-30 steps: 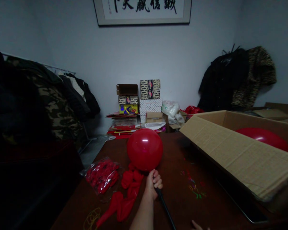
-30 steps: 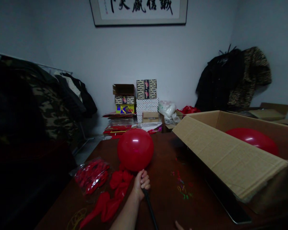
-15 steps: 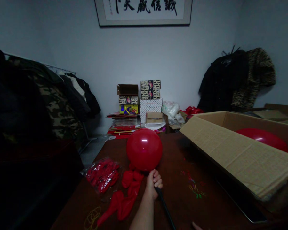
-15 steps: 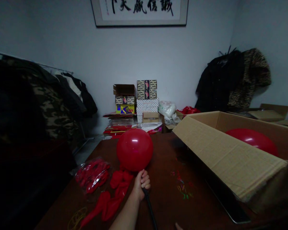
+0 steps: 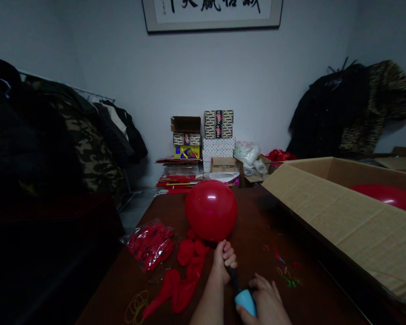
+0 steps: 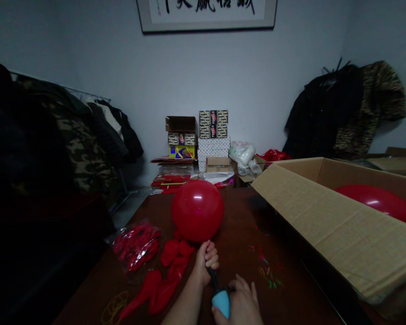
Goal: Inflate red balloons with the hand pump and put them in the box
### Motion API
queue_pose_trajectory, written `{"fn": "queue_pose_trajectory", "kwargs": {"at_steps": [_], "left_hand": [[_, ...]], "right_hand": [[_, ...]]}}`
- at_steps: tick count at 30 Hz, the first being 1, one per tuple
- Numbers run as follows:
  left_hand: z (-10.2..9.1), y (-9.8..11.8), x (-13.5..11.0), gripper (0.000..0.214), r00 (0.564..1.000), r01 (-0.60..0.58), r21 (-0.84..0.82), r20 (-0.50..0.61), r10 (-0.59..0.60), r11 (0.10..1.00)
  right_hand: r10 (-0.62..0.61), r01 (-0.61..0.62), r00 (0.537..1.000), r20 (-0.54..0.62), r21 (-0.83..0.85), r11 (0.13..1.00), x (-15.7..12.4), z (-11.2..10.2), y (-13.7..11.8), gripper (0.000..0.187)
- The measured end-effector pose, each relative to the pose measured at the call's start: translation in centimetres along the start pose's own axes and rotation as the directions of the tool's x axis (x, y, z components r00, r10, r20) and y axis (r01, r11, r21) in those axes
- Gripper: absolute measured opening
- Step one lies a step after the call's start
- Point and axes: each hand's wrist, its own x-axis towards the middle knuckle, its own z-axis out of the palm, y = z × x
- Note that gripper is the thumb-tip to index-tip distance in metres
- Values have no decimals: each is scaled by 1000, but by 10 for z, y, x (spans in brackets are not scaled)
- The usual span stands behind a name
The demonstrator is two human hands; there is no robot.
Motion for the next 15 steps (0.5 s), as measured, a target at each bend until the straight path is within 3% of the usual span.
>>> {"fn": "queue_pose_trajectory", "kwargs": {"at_steps": [6, 15], "left_hand": [[-1, 1, 2, 38, 1000, -13, 17, -12, 13, 1000], [0, -1, 2, 39, 1000, -11, 47, -1, 11, 999]], "right_hand": [[36, -35, 997, -75, 23, 999, 19, 8, -10, 49], [27, -27, 998, -54, -6, 1000, -2, 19, 9, 46]]}}
